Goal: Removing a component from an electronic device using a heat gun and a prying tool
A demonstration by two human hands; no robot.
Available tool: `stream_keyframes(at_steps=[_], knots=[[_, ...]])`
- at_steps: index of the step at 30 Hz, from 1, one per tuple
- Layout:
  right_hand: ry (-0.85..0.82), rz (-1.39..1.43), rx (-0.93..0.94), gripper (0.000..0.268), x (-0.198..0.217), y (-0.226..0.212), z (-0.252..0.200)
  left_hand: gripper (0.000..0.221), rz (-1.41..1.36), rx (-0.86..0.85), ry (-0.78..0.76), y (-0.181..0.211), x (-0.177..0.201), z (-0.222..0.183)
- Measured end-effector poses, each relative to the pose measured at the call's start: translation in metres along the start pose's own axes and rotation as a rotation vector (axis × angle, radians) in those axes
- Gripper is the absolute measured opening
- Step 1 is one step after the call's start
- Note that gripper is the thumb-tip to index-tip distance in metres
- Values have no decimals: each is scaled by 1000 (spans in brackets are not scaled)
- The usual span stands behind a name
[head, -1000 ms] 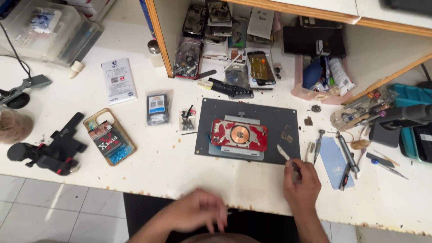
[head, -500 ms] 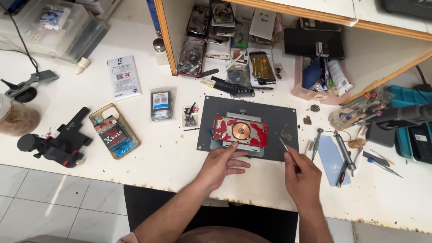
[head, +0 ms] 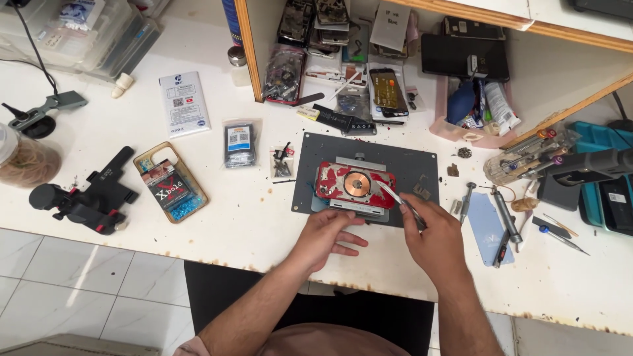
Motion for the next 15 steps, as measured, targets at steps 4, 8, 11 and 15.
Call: stream_keyframes(at_steps=[4, 8, 11, 15], knots=[[11, 24, 18, 22, -3, -3, 0, 40, 1, 3, 22, -1, 12, 4], [-1, 41, -11, 21, -7, -2, -3, 39, -37, 15, -16, 1, 8, 4], [45, 1, -4, 20, -4, 4, -5, 42, -43, 14, -35, 8, 1, 2], [78, -4, -45, 18, 8, 1, -7, 42, -70, 15, -35, 8, 0, 5]])
Point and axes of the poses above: each hand's wrist, its own z-axis towards the middle knuckle, its own x-axis out of the back of the hand, y = z × x, the point moved 9 cm from there along z, towards the middle knuckle, and after that the axes turned 8 degrees about z, right-handed, at the moved point
